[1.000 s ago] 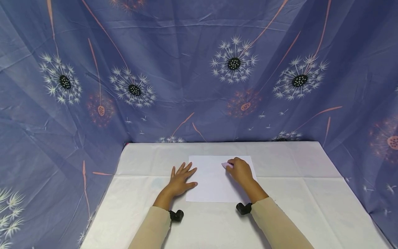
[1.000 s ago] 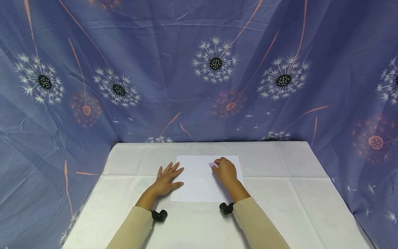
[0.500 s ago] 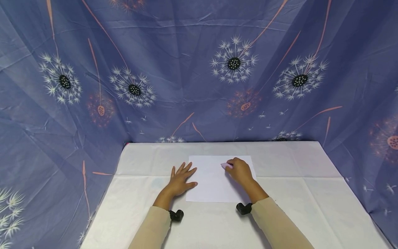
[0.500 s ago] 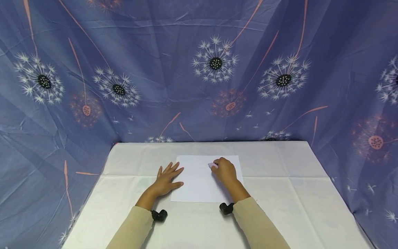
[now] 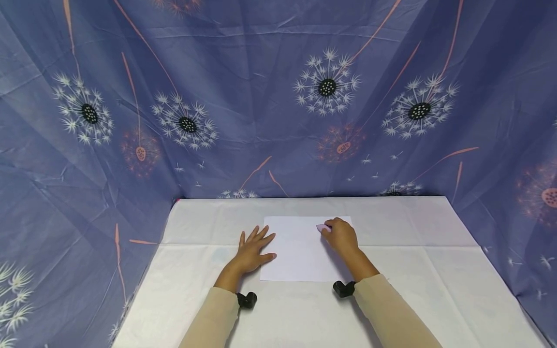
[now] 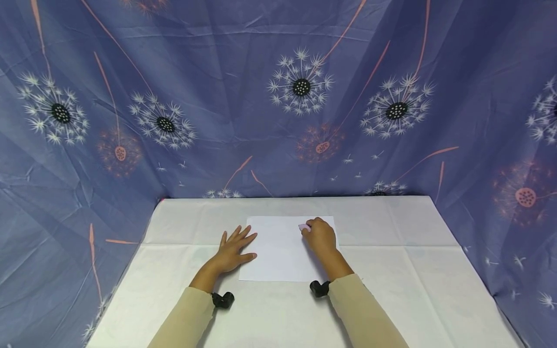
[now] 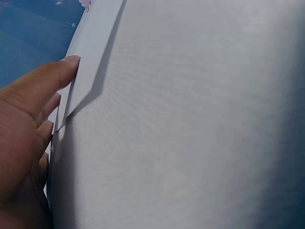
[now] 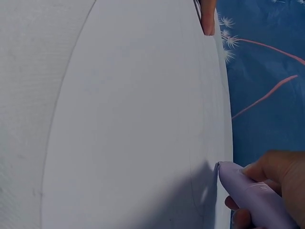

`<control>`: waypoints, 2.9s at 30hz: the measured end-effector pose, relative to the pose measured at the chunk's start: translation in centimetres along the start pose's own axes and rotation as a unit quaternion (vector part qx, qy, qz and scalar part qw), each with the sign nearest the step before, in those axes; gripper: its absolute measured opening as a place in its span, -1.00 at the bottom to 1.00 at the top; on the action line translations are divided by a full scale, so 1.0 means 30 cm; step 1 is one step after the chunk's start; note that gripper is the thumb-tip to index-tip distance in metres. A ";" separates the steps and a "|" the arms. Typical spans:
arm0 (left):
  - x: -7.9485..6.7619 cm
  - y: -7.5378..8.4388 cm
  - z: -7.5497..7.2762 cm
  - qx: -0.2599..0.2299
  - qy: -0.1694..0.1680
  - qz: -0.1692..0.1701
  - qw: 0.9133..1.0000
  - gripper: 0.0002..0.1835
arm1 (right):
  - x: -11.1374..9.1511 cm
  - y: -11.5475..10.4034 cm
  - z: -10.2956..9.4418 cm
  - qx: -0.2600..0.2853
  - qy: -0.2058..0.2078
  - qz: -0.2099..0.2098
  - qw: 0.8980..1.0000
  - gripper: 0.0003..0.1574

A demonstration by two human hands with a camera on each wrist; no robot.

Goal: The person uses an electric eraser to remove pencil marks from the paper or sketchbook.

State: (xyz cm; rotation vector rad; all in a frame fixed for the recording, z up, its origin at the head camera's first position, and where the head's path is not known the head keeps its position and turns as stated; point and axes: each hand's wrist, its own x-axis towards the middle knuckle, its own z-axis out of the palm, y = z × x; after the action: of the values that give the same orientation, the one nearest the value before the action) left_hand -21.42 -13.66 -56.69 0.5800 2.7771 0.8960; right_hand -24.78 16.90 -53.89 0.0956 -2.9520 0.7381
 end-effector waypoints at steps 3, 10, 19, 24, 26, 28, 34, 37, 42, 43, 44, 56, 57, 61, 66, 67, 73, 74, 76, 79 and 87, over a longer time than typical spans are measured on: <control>0.000 0.001 -0.002 0.001 0.000 -0.001 1.000 -0.30 | 0.002 -0.002 0.007 0.003 -0.001 -0.015 1.000 -0.63; 0.002 -0.006 0.003 0.003 0.000 -0.002 1.000 -0.29 | 0.003 -0.018 0.016 0.007 -0.009 -0.019 1.000 -0.65; 0.007 -0.013 0.010 0.005 -0.001 -0.004 1.000 -0.29 | 0.001 -0.022 0.013 0.005 -0.017 -0.012 1.000 -0.61; 0.009 -0.019 0.014 0.010 -0.003 -0.006 1.000 -0.28 | -0.002 -0.016 0.009 0.002 -0.021 -0.009 1.000 -0.60; 0.009 -0.020 0.016 0.011 -0.003 -0.005 1.000 -0.28 | -0.003 -0.011 0.005 0.001 -0.017 -0.004 1.000 -0.60; 0.010 -0.021 0.016 0.010 -0.003 -0.005 1.000 -0.28 | -0.005 -0.007 -0.001 0.002 -0.009 0.006 1.000 -0.59; 0.008 -0.017 0.011 0.012 -0.003 -0.006 1.000 -0.28 | -0.004 0.003 -0.004 0.006 -0.005 0.006 1.000 -0.60; 0.007 -0.016 0.009 0.009 -0.001 -0.005 1.000 -0.28 | -0.003 0.001 -0.002 0.008 -0.012 -0.002 1.000 -0.59; 0.007 -0.017 0.011 0.004 -0.002 -0.004 1.000 -0.28 | -0.004 -0.001 -0.007 0.010 -0.001 0.005 1.000 -0.60; 0.008 -0.017 0.012 0.005 -0.003 -0.004 1.000 -0.28 | -0.005 0.001 -0.009 0.010 -0.001 0.004 1.000 -0.61; 0.008 -0.017 0.013 0.007 -0.003 -0.005 1.000 -0.28 | -0.006 0.002 -0.011 0.010 -0.001 0.004 1.000 -0.61; 0.010 -0.016 0.012 0.012 -0.003 -0.006 1.000 -0.28 | -0.012 0.027 -0.030 0.009 -0.005 0.014 1.000 -0.59; 0.009 -0.015 0.011 0.010 -0.003 -0.007 1.000 -0.28 | -0.012 0.026 -0.031 0.011 -0.005 0.012 1.000 -0.59; 0.007 -0.013 0.008 0.008 -0.001 -0.006 1.000 -0.28 | -0.010 0.023 -0.025 0.013 -0.006 0.002 1.000 -0.60; 0.005 -0.013 0.010 0.007 0.000 -0.004 1.000 -0.28 | -0.005 0.019 -0.012 0.011 -0.011 -0.005 1.000 -0.60; 0.006 -0.014 0.010 0.007 -0.001 -0.004 1.000 -0.28 | -0.004 0.018 -0.010 0.010 -0.011 -0.004 1.000 -0.60; 0.008 -0.013 0.011 0.008 -0.001 -0.004 1.000 -0.28 | -0.006 0.017 -0.017 0.004 -0.004 0.001 1.000 -0.62; 0.008 -0.013 0.011 0.008 -0.002 -0.004 1.000 -0.28 | -0.008 0.018 -0.019 0.004 -0.004 -0.001 1.000 -0.61; 0.008 -0.013 0.011 0.010 -0.003 -0.005 1.000 -0.28 | -0.009 0.020 -0.020 0.005 -0.004 -0.001 1.000 -0.62; 0.007 -0.012 0.009 0.007 -0.002 -0.004 1.000 -0.28 | -0.010 0.021 -0.026 0.009 -0.006 0.006 1.000 -0.61; 0.006 -0.010 0.006 0.010 -0.003 -0.005 1.000 -0.28 | -0.011 0.024 -0.029 0.004 -0.021 0.010 1.000 -0.58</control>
State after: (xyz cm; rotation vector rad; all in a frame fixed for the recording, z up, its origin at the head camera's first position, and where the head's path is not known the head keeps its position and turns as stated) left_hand -21.63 -13.73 -57.02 0.5713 2.7849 0.8633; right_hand -24.43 17.96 -53.51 0.0835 -2.9937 0.7613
